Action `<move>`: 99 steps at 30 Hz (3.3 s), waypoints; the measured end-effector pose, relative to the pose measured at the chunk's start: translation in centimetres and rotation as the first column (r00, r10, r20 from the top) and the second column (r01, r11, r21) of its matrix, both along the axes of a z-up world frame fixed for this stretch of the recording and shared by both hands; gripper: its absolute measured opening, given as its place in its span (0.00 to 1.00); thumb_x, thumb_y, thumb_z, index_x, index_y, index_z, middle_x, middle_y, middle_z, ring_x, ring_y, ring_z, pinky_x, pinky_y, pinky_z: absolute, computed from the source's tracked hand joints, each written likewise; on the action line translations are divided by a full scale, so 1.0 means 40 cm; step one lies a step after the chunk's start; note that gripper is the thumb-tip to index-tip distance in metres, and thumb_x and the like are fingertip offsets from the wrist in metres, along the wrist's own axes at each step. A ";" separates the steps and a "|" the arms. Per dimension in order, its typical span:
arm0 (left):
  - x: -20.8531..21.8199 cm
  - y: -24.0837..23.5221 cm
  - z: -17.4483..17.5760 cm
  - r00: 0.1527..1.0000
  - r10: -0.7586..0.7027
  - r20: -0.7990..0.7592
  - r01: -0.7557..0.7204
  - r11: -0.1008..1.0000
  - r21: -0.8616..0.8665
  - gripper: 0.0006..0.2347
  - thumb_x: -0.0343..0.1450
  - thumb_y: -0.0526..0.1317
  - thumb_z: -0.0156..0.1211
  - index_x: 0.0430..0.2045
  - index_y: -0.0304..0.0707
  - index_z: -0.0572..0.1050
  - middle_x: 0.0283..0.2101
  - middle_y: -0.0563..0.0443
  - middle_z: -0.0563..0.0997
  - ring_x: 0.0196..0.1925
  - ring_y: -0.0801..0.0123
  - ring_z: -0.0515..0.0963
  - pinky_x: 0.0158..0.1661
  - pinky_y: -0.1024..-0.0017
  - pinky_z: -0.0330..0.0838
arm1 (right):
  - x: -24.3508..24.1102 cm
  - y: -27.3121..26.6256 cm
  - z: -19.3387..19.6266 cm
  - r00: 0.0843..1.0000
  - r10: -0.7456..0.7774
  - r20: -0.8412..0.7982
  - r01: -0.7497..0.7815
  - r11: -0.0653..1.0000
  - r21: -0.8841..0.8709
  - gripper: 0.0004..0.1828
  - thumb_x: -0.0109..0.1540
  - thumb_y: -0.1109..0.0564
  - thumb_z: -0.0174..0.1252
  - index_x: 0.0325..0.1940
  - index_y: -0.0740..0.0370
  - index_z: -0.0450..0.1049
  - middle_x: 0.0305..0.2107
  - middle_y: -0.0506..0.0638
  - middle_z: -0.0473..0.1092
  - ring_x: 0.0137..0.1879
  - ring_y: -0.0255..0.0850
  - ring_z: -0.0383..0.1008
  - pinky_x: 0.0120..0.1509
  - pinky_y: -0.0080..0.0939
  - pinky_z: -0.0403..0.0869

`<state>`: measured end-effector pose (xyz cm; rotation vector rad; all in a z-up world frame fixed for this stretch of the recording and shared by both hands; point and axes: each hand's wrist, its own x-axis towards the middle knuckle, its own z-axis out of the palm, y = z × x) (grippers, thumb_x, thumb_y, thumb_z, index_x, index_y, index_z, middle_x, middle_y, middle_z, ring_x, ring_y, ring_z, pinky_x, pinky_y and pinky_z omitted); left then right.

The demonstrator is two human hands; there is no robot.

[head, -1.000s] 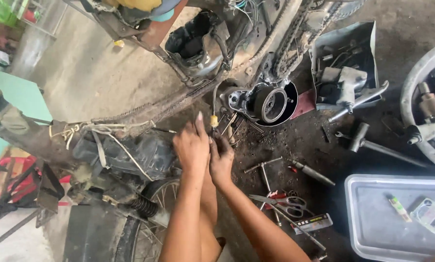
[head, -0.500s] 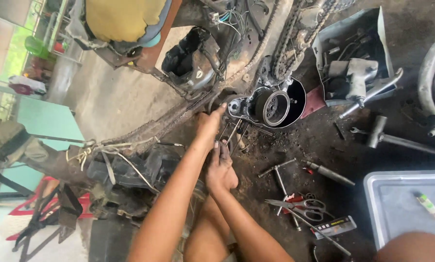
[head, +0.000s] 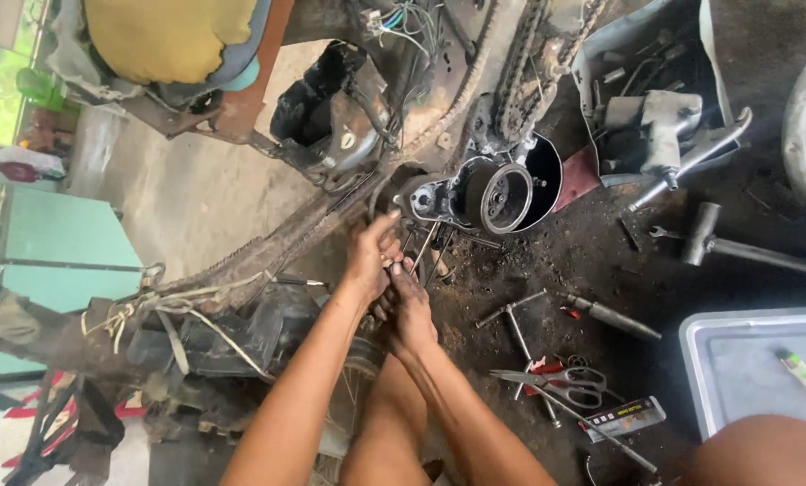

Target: Filing a small metal engine component and then performing manual adjustments on a motorcycle engine block.

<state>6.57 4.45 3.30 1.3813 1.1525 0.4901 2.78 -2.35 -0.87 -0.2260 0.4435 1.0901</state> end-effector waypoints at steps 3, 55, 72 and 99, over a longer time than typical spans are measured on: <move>-0.017 0.024 -0.037 0.998 0.008 0.056 -0.008 1.000 -0.004 0.16 0.60 0.41 0.59 0.03 0.47 0.57 0.06 0.64 0.49 0.06 0.83 0.50 0.13 0.83 0.58 | 0.011 -0.005 -0.025 0.997 0.077 0.007 -0.078 0.994 0.081 0.13 0.61 0.54 0.47 0.24 0.61 0.61 0.11 0.39 0.44 0.14 0.28 0.45 0.19 0.24 0.49; -0.049 0.058 -0.111 0.988 0.051 0.145 -0.073 0.986 0.149 0.12 0.63 0.33 0.50 0.08 0.40 0.58 0.07 0.60 0.47 0.05 0.78 0.52 0.07 0.78 0.53 | -0.022 0.173 -0.155 0.381 0.843 0.380 -0.120 0.453 -0.884 0.28 0.56 0.37 0.32 0.22 0.54 0.72 0.18 0.51 0.71 0.34 0.48 0.75 0.33 0.50 0.71; -0.009 0.013 -0.016 0.998 0.040 -0.046 -0.035 0.994 0.103 0.18 0.62 0.43 0.56 0.01 0.44 0.57 0.04 0.56 0.55 0.08 0.71 0.61 0.18 0.77 0.61 | -0.076 0.014 -0.005 0.844 0.019 0.536 0.321 0.782 -0.534 0.15 0.62 0.53 0.43 0.34 0.63 0.72 0.28 0.59 0.72 0.42 0.44 0.71 0.50 0.43 0.66; -0.015 0.062 -0.093 0.976 0.220 0.000 -0.217 0.966 0.140 0.05 0.59 0.37 0.54 0.14 0.39 0.65 0.10 0.61 0.50 0.08 0.81 0.54 0.08 0.84 0.49 | -0.116 0.186 -0.191 0.686 0.043 0.727 0.560 0.608 -0.564 0.15 0.60 0.57 0.45 0.38 0.69 0.74 0.31 0.61 0.72 0.43 0.47 0.72 0.50 0.44 0.67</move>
